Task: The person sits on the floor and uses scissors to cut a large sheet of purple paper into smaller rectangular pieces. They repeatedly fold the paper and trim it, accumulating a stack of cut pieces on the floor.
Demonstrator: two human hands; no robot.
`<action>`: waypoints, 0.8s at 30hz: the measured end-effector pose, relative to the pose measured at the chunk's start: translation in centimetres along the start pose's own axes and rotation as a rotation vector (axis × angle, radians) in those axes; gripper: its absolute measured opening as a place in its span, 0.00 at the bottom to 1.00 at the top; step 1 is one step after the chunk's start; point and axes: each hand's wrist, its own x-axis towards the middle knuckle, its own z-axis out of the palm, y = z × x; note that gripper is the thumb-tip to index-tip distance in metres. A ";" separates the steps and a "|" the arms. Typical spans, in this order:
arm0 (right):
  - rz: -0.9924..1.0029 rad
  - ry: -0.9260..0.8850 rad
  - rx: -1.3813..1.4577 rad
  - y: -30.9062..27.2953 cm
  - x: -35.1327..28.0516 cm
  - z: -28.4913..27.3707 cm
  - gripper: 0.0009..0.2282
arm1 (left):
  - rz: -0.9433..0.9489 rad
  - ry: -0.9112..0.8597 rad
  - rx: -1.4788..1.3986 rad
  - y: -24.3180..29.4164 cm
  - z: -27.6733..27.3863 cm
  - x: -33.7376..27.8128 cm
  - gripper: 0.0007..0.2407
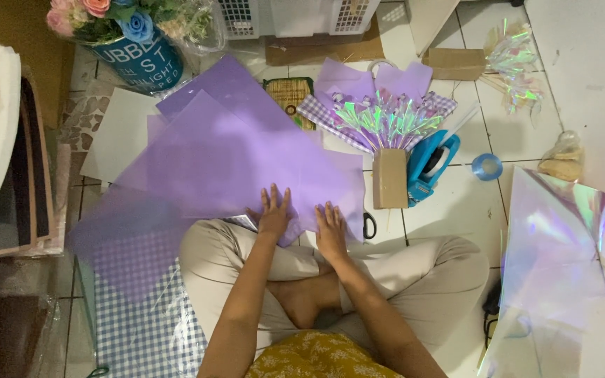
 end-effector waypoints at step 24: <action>-0.281 -0.422 0.220 -3.2 -1.2 1.3 0.16 | 0.190 -0.178 0.406 -2.0 -10.1 -5.5 0.29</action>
